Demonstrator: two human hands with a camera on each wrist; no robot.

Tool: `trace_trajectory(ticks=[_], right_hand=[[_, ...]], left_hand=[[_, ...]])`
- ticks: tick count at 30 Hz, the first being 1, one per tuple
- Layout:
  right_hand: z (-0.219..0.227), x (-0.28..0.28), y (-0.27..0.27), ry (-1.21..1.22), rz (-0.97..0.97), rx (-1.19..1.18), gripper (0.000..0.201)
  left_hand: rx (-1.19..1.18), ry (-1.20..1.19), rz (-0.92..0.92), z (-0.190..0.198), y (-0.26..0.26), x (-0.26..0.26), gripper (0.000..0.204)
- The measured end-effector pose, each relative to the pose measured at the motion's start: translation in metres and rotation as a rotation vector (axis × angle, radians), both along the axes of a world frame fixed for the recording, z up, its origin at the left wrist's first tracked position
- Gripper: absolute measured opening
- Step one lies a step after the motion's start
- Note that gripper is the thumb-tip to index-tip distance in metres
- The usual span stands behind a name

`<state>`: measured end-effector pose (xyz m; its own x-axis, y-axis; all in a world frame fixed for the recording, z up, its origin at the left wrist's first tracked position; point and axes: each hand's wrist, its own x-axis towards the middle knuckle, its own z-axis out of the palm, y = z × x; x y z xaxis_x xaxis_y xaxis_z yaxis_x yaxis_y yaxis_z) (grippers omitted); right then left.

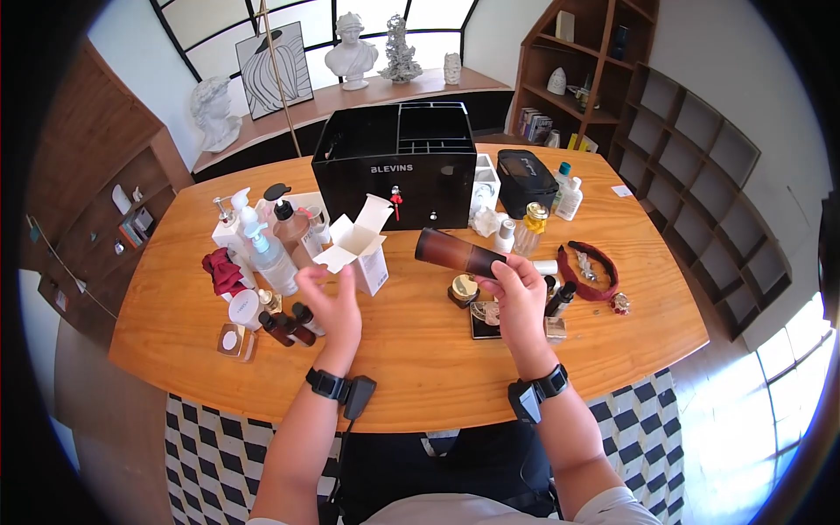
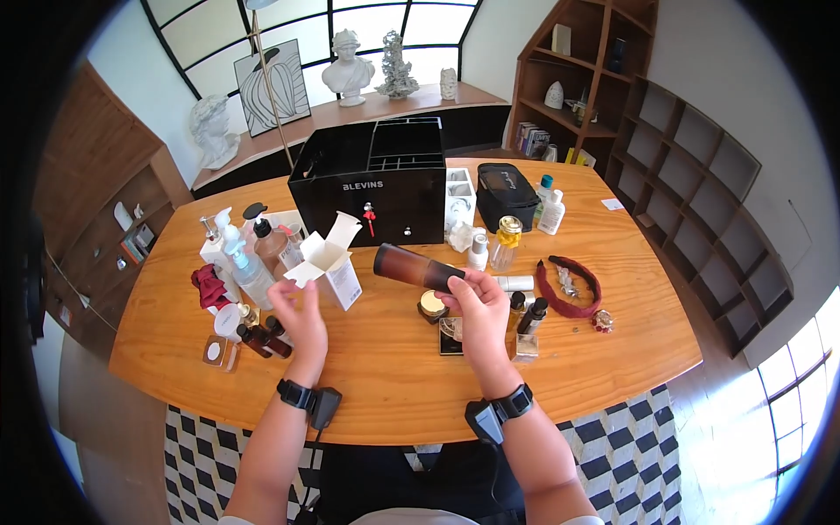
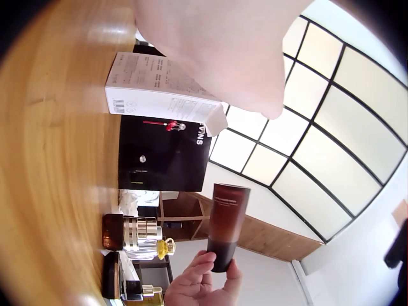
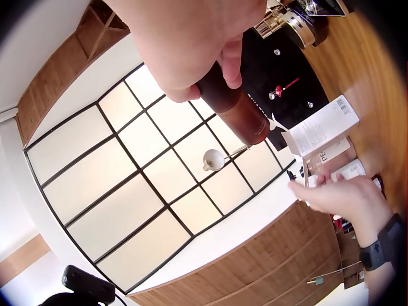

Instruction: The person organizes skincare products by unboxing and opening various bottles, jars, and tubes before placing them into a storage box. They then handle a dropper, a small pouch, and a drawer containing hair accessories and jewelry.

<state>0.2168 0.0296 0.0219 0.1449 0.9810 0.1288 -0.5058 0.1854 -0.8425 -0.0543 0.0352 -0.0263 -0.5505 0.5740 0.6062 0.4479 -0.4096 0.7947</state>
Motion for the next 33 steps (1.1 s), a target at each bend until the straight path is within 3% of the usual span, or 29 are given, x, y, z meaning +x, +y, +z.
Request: trace_trajectory(ticks=[4, 5, 8, 15, 18, 20, 26, 33], right_hand=[[0.005, -0.004, -0.004, -0.099, -0.019, 0.01, 0.024], [0.004, -0.005, -0.004, -0.15, -0.019, 0.01, 0.024], [0.002, -0.01, -0.006, -0.207, -0.001, 0.016, 0.025], [-0.003, -0.014, -0.01, -0.336, 0.111, 0.044, 0.027], [-0.009, -0.018, -0.012, -0.421, 0.143, 0.089, 0.027], [-0.014, -0.02, -0.013, -0.486, 0.144, 0.148, 0.025], [0.002, -0.024, -0.024, -1.11, 0.04, 0.275, 0.028], [0.009, -0.02, -0.026, -1.006, 0.143, 0.334, 0.028]], left_hand=[[0.266, 0.222, -0.247, 0.01, -0.017, 0.013, 0.04], [0.233, 0.307, -0.288, 0.012, -0.022, 0.019, 0.043], [0.29, 0.522, -0.244, 0.021, -0.025, 0.034, 0.045], [0.194, 0.693, -0.327, 0.038, -0.029, 0.041, 0.056], [0.026, 0.72, -0.43, 0.031, -0.024, 0.045, 0.059], [-0.077, 0.724, -0.447, 0.027, -0.027, 0.044, 0.048], [-0.157, 0.682, -0.477, 0.022, -0.033, 0.05, 0.038], [-0.392, 0.496, -0.781, 0.023, -0.035, 0.046, 0.034]])
